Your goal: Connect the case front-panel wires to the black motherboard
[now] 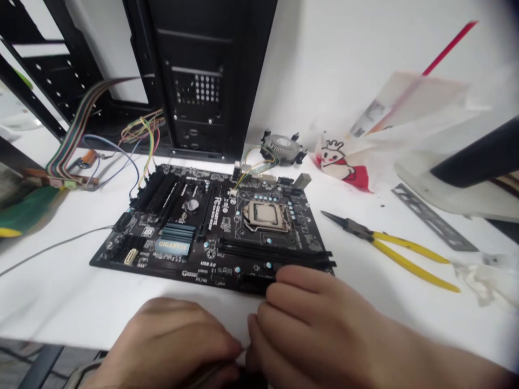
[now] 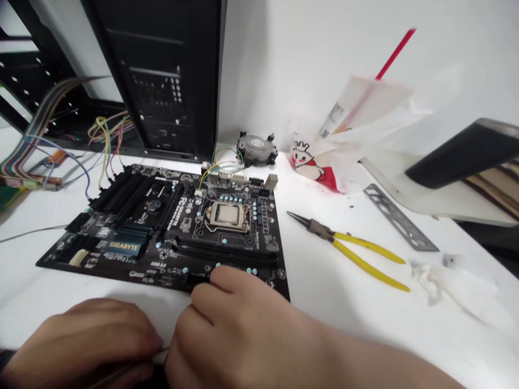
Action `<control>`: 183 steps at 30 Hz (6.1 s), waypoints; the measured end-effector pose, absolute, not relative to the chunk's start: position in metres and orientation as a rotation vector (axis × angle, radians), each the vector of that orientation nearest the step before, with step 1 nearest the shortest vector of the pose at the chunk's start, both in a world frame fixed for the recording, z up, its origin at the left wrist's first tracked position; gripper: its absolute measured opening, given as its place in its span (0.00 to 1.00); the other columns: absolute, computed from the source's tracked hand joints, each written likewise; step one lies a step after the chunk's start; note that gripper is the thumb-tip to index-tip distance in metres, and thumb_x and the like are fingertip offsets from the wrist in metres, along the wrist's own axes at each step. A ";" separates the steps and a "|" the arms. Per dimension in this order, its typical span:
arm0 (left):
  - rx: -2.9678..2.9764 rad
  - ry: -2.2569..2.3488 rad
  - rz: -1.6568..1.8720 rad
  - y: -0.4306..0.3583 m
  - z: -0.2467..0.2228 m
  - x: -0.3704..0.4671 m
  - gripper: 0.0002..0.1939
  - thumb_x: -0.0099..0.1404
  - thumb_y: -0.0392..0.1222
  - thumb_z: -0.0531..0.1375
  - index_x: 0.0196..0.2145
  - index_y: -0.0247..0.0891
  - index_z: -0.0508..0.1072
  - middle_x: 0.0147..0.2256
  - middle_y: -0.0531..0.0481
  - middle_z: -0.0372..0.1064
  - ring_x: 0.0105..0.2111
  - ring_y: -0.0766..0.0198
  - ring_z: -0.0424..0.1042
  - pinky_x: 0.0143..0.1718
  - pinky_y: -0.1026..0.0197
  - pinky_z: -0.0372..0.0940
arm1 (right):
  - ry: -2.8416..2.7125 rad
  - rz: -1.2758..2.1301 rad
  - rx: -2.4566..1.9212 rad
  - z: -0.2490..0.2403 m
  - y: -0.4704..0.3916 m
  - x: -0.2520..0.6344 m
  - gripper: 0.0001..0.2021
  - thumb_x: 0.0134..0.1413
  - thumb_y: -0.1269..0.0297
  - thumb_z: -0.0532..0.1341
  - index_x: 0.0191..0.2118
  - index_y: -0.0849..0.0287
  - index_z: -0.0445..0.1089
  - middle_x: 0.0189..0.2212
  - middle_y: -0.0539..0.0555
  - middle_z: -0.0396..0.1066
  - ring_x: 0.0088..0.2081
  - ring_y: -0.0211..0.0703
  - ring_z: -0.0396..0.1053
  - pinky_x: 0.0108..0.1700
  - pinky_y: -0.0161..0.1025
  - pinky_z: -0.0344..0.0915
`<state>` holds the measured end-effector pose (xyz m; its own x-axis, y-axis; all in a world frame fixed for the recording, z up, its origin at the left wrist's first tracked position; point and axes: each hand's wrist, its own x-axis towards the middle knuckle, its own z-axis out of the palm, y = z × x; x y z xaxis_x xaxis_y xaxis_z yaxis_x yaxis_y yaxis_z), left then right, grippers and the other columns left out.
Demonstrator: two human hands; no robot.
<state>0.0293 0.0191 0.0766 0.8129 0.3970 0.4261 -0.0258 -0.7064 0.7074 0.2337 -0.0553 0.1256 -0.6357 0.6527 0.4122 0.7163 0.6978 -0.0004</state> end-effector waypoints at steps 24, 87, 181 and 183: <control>2.369 0.594 0.727 0.018 0.104 0.043 0.10 0.57 0.31 0.53 0.24 0.42 0.69 0.18 0.63 0.67 0.16 0.77 0.64 0.18 0.77 0.57 | -2.472 -0.145 -1.049 0.132 -0.055 0.239 0.16 0.62 0.74 0.54 0.23 0.62 0.69 0.21 0.49 0.61 0.24 0.39 0.52 0.27 0.43 0.45; 2.314 0.593 0.711 0.014 0.100 0.038 0.09 0.60 0.29 0.53 0.26 0.40 0.68 0.20 0.61 0.66 0.18 0.75 0.62 0.20 0.75 0.56 | -2.193 -0.314 -1.199 0.131 -0.042 0.247 0.12 0.65 0.69 0.57 0.27 0.61 0.66 0.24 0.52 0.70 0.29 0.37 0.66 0.33 0.37 0.66; 2.498 0.477 0.811 0.016 0.091 0.033 0.12 0.67 0.32 0.52 0.26 0.40 0.62 0.20 0.58 0.68 0.19 0.72 0.66 0.22 0.72 0.61 | -2.410 -0.282 -0.954 0.124 -0.048 0.230 0.13 0.67 0.72 0.52 0.44 0.66 0.74 0.23 0.48 0.67 0.28 0.39 0.64 0.39 0.43 0.65; 2.468 0.448 0.798 0.016 0.092 0.031 0.10 0.67 0.34 0.55 0.27 0.41 0.65 0.21 0.58 0.69 0.19 0.72 0.68 0.23 0.71 0.62 | -2.402 -0.292 -0.945 0.126 -0.048 0.231 0.13 0.67 0.73 0.51 0.43 0.68 0.73 0.23 0.48 0.65 0.27 0.39 0.62 0.37 0.43 0.64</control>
